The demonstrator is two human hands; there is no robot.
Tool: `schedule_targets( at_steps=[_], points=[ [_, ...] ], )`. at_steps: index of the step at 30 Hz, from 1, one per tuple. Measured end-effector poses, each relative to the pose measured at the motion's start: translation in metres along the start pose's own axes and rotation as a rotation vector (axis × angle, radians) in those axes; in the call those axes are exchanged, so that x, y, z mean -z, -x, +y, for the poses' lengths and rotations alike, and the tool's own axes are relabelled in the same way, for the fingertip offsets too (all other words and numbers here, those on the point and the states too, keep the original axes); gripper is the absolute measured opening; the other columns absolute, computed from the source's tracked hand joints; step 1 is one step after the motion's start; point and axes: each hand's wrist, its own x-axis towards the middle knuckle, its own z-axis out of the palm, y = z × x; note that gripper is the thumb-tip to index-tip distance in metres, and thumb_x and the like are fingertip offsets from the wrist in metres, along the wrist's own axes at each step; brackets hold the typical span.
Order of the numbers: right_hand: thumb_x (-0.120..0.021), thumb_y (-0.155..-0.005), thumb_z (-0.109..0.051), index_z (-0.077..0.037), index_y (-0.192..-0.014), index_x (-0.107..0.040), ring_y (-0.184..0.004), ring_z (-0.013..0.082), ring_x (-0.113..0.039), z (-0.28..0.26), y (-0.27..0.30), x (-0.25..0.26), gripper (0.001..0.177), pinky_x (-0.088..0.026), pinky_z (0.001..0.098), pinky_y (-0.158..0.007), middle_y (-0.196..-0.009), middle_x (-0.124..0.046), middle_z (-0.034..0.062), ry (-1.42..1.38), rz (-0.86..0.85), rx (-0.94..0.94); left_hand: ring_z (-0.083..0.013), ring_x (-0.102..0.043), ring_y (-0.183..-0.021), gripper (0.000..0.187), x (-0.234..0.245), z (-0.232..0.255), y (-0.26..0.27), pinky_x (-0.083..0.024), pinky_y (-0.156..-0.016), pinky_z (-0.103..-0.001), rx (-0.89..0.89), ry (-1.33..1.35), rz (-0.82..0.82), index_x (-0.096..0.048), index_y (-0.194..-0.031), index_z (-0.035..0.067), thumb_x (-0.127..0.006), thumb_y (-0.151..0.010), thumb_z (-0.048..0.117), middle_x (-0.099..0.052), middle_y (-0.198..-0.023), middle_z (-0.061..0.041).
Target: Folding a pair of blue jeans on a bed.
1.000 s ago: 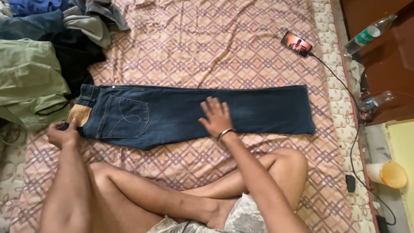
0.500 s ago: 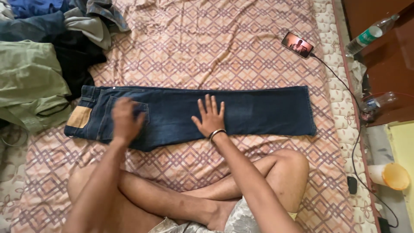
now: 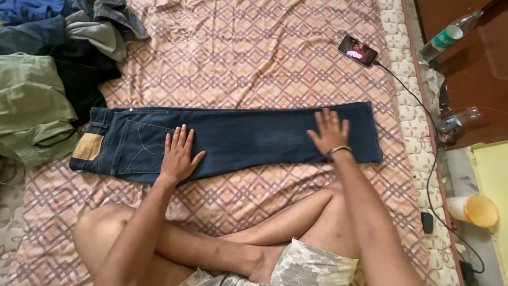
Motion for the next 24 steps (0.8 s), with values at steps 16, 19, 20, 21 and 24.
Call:
schedule_targets(
  at_steps=[16,19,20,21,24],
  points=[
    [-0.038,-0.097,-0.071,-0.002,-0.163,-0.018,-0.158,0.0434,-0.001,-0.075,-0.009,-0.031,0.097,0.003,0.0695,-0.119,-0.169,-0.007,0.0301,-0.053,0.15,-0.147,-0.0446,-0.008,-0.155,0.095,-0.022,0.079,-0.027,0.001,-0.118,-0.067,0.098,-0.085,-0.045,-0.031,-0.159,0.006,-0.047,-0.092,0.071,-0.018,-0.167,-0.026],
    [-0.041,-0.097,-0.07,-0.004,-0.162,-0.021,-0.156,0.0448,-0.005,-0.119,0.0,-0.027,0.095,0.0,0.069,-0.119,-0.167,-0.009,0.0315,-0.076,0.23,-0.039,-0.0423,-0.008,-0.155,0.094,-0.029,0.128,-0.042,0.002,-0.119,-0.067,0.044,-0.035,-0.081,-0.03,-0.159,0.005,-0.047,-0.092,0.07,-0.017,-0.167,-0.024],
    [-0.042,-0.098,-0.068,-0.007,-0.162,-0.024,-0.157,0.0429,-0.007,-0.134,0.004,-0.025,0.091,-0.001,0.0679,-0.12,-0.168,-0.011,0.029,-0.085,0.248,0.037,-0.0414,-0.01,-0.155,0.09,-0.033,0.141,-0.045,0.0,-0.12,-0.066,-0.008,-0.005,-0.069,-0.03,-0.159,0.005,-0.048,-0.094,0.065,-0.019,-0.167,-0.024],
    [-0.043,-0.098,-0.066,-0.01,-0.163,-0.026,-0.157,0.041,-0.009,-0.149,0.007,-0.023,0.087,-0.002,0.0668,-0.121,-0.168,-0.013,0.0265,-0.094,0.266,0.113,-0.0404,-0.012,-0.156,0.086,-0.037,0.154,-0.049,-0.001,-0.12,-0.066,-0.06,0.025,-0.057,-0.03,-0.16,0.005,-0.048,-0.096,0.061,-0.021,-0.167,-0.024],
    [-0.046,-0.1,-0.059,-0.018,-0.164,-0.031,-0.16,0.0325,-0.013,-0.156,0.015,-0.034,0.077,-0.004,0.0637,-0.124,-0.173,-0.015,0.0157,-0.03,0.289,0.28,-0.0303,-0.021,-0.159,0.077,-0.06,0.164,-0.05,-0.006,-0.127,-0.06,-0.224,-0.071,-0.021,-0.034,-0.163,0.009,-0.051,-0.098,0.047,-0.029,-0.17,-0.013]
  ],
)
